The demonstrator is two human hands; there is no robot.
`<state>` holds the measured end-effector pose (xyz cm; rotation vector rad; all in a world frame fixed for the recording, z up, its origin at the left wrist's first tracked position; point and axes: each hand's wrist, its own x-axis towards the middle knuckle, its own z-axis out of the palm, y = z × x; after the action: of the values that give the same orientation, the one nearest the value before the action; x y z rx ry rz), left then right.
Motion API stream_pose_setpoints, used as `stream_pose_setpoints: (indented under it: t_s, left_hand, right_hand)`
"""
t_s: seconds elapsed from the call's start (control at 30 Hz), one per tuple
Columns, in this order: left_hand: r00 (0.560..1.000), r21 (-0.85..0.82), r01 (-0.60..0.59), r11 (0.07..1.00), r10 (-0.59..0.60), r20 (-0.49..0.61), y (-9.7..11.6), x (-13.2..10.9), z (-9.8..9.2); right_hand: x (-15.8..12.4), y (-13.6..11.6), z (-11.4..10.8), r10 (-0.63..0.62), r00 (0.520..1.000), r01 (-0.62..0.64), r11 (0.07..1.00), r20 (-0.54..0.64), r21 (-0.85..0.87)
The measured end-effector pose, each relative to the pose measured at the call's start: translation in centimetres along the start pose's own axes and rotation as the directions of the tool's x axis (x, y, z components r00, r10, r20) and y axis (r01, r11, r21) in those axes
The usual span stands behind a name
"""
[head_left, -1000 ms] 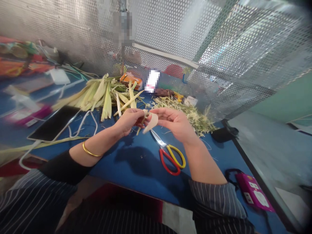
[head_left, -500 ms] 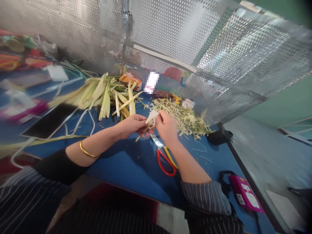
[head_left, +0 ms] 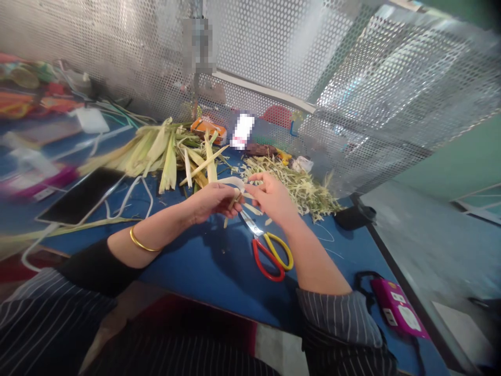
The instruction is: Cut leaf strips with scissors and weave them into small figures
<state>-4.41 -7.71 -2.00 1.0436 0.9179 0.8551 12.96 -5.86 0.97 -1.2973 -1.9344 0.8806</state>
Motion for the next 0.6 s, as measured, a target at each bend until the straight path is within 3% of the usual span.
stream_pose_setpoints:
  t_s: [0.1,0.23,0.43,0.53,0.6]
  left_hand:
    - [0.999,-0.097,0.003,0.995,-0.006,-0.038,0.0,0.2,-0.2]
    - [0.999,-0.141,0.003,0.99,-0.01,-0.053,0.1,0.2,-0.2]
    - [0.997,-0.241,-0.019,0.97,0.001,-0.075,0.1,0.5,-0.7]
    - [0.998,-0.233,0.001,0.973,-0.017,-0.067,0.1,0.5,-0.7]
    - [0.997,-0.218,0.012,0.976,-0.029,-0.073,0.1,0.4,-0.6]
  right_hand:
    - [-0.5,-0.9,-1.2,-0.044,0.991,0.023,0.986,0.127,0.164]
    - [-0.8,-1.1,-1.7,-0.096,0.967,0.056,0.983,0.235,0.173]
    - [-0.8,-0.3,-2.4,-0.035,0.916,-0.117,0.929,0.399,0.351]
    - [-0.7,-0.1,-2.7,-0.094,0.912,-0.087,0.906,0.398,0.414]
    - [-0.6,-0.1,-2.5,-0.142,0.94,0.025,0.935,0.31,0.354]
